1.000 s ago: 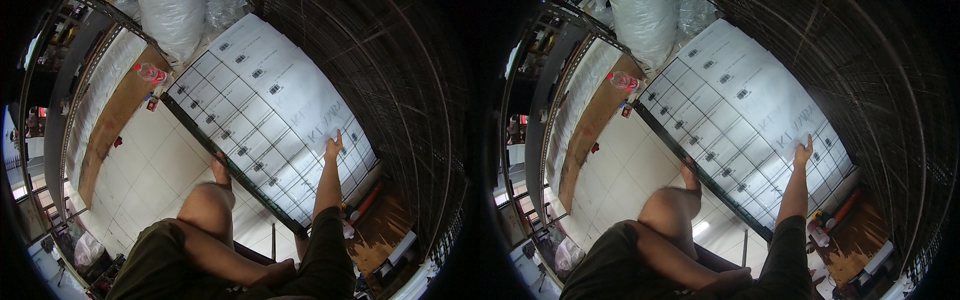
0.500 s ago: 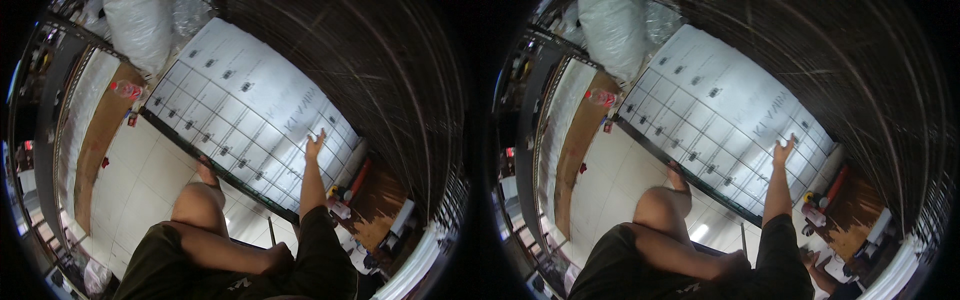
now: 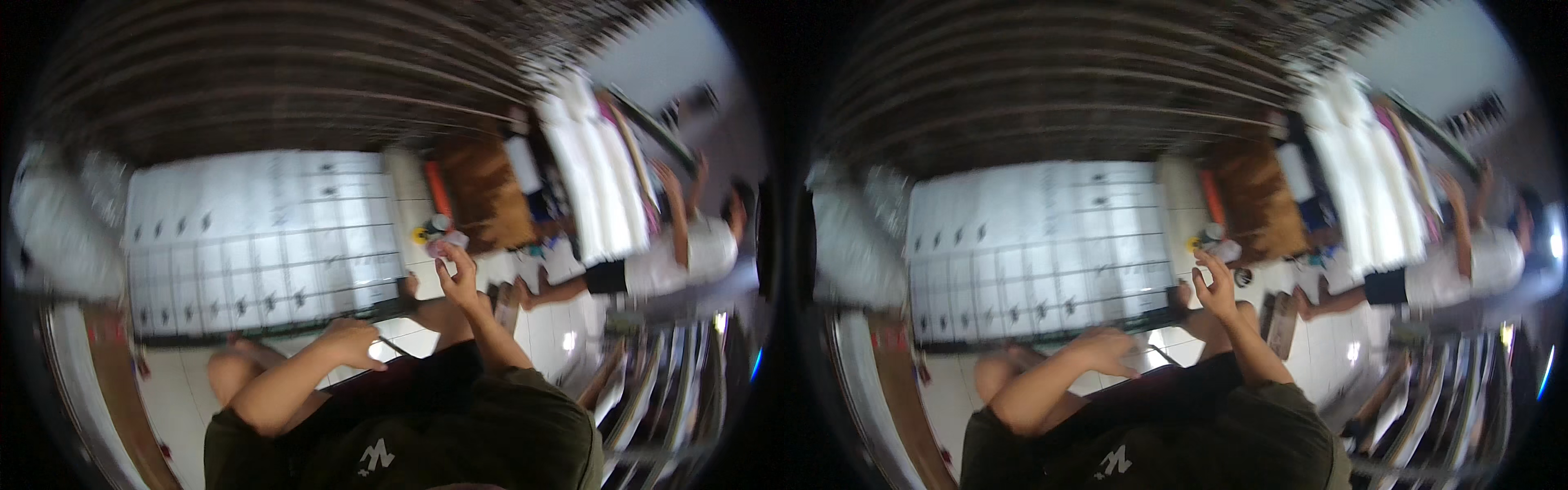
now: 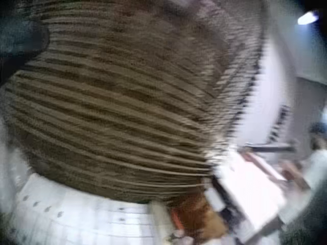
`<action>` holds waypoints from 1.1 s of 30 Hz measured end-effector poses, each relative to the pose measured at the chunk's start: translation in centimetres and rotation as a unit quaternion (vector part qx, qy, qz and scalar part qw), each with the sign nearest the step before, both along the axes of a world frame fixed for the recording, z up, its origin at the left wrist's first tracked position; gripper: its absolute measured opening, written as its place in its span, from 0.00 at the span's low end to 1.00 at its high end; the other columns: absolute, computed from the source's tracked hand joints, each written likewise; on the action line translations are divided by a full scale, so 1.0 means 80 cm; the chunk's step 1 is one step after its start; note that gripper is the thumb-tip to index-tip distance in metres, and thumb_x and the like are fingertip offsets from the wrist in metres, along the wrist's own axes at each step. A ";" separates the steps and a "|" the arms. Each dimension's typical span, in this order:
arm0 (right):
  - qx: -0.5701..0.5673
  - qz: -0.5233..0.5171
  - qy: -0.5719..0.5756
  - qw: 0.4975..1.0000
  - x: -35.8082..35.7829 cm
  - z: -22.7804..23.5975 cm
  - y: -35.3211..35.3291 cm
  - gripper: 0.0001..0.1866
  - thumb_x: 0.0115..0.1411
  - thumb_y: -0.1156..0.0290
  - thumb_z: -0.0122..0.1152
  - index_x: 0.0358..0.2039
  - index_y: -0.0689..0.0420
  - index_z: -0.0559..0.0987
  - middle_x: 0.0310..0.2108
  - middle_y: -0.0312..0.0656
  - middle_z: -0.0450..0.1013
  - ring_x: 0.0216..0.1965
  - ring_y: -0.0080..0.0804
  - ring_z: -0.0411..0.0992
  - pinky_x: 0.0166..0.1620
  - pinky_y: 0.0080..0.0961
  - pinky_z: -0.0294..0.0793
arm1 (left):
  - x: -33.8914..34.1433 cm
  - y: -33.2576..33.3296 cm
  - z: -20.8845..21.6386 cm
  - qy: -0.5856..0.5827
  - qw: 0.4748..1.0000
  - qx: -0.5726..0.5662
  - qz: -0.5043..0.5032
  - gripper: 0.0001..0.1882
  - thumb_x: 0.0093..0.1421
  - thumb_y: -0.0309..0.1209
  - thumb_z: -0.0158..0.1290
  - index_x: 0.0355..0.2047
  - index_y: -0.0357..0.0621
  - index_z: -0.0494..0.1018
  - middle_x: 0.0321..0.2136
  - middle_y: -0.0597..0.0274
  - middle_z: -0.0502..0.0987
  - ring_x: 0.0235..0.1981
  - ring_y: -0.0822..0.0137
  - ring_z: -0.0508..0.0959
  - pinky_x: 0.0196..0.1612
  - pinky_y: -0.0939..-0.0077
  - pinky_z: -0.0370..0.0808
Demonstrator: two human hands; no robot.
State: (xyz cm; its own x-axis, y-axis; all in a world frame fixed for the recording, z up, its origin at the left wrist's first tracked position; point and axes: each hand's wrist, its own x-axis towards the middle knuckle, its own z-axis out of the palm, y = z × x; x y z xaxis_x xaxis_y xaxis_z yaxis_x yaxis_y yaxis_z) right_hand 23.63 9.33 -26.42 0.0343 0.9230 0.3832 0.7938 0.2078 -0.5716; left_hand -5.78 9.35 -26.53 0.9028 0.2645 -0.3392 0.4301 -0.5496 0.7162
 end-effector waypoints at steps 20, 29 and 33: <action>0.282 -0.355 0.411 0.791 0.484 0.377 -0.158 0.50 0.50 0.56 0.71 0.66 0.55 0.51 0.54 0.49 0.65 0.53 0.42 0.66 0.51 0.39 0.68 | -0.011 -0.068 -0.057 0.073 0.974 0.025 0.211 0.34 0.49 0.56 0.61 0.48 0.45 0.73 0.27 0.58 0.79 0.35 0.58 0.79 0.40 0.65 0.74; 0.375 -0.390 0.144 0.829 0.526 0.395 -0.067 0.60 0.45 0.68 0.74 0.70 0.50 0.41 0.67 0.55 0.47 0.63 0.38 0.56 0.56 0.32 0.66 | -0.036 -0.078 -0.064 -0.008 0.951 0.055 0.304 0.26 0.51 0.47 0.64 0.44 0.44 0.74 0.24 0.62 0.78 0.20 0.67 0.77 0.27 0.72 0.74; 0.362 -0.235 0.132 0.892 0.493 0.438 -0.052 0.32 0.51 0.83 0.59 0.59 0.56 0.67 0.53 0.45 0.68 0.45 0.26 0.71 0.45 0.22 0.70 | -0.015 -0.084 -0.033 0.008 0.951 0.054 0.304 0.31 0.50 0.55 0.61 0.47 0.46 0.75 0.28 0.60 0.79 0.32 0.57 0.80 0.38 0.64 0.74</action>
State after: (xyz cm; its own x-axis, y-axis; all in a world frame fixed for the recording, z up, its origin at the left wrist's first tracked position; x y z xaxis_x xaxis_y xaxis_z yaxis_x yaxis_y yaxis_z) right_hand 63.05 5.19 8.61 0.5297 0.2963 0.7948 0.7478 0.2791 -0.6024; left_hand -6.96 2.65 -29.19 0.5662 0.7709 -0.2918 0.7022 -0.2657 0.6606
